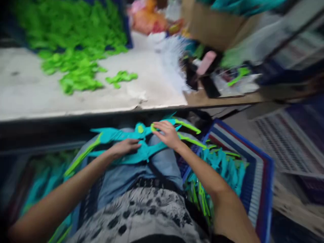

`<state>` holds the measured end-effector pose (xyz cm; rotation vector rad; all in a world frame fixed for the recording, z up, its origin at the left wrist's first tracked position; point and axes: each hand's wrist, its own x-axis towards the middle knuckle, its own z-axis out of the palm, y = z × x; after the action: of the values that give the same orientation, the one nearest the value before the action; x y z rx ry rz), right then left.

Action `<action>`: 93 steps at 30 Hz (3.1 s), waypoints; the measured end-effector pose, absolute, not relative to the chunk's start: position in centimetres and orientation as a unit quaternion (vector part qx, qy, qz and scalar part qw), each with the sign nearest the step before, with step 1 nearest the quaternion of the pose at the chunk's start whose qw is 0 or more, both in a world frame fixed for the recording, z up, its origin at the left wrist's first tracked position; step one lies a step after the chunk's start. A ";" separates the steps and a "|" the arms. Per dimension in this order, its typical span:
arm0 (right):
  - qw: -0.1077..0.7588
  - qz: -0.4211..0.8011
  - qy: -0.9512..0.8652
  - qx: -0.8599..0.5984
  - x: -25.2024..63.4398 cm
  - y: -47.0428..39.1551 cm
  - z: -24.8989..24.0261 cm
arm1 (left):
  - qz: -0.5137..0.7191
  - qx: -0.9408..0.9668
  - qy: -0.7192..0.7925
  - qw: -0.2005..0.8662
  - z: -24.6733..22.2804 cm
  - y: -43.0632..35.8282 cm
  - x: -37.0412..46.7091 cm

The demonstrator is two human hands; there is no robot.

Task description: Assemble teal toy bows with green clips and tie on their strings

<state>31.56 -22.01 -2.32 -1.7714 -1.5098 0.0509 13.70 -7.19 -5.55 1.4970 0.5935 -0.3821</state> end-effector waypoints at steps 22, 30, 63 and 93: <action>0.358 0.191 -0.571 -0.714 24.2 -23.6 -7.3 | -0.137 0.723 0.200 0.647 -7.0 -6.9 13.0; 0.325 0.176 -0.636 -0.677 25.6 -23.8 -7.3 | -0.144 0.671 0.225 0.692 -6.9 -7.2 13.1; 0.250 0.103 -0.596 -0.756 29.1 -23.2 -3.3 | -0.064 0.896 0.269 0.347 -5.3 -8.6 11.0; 0.260 0.337 -0.297 -0.855 52.8 -22.8 4.5 | -0.016 0.953 0.292 0.077 -6.0 -10.2 14.2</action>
<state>52.76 -22.77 4.55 -2.3160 -0.8036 0.9130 14.18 -10.24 -5.96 2.8560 0.8736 -0.0466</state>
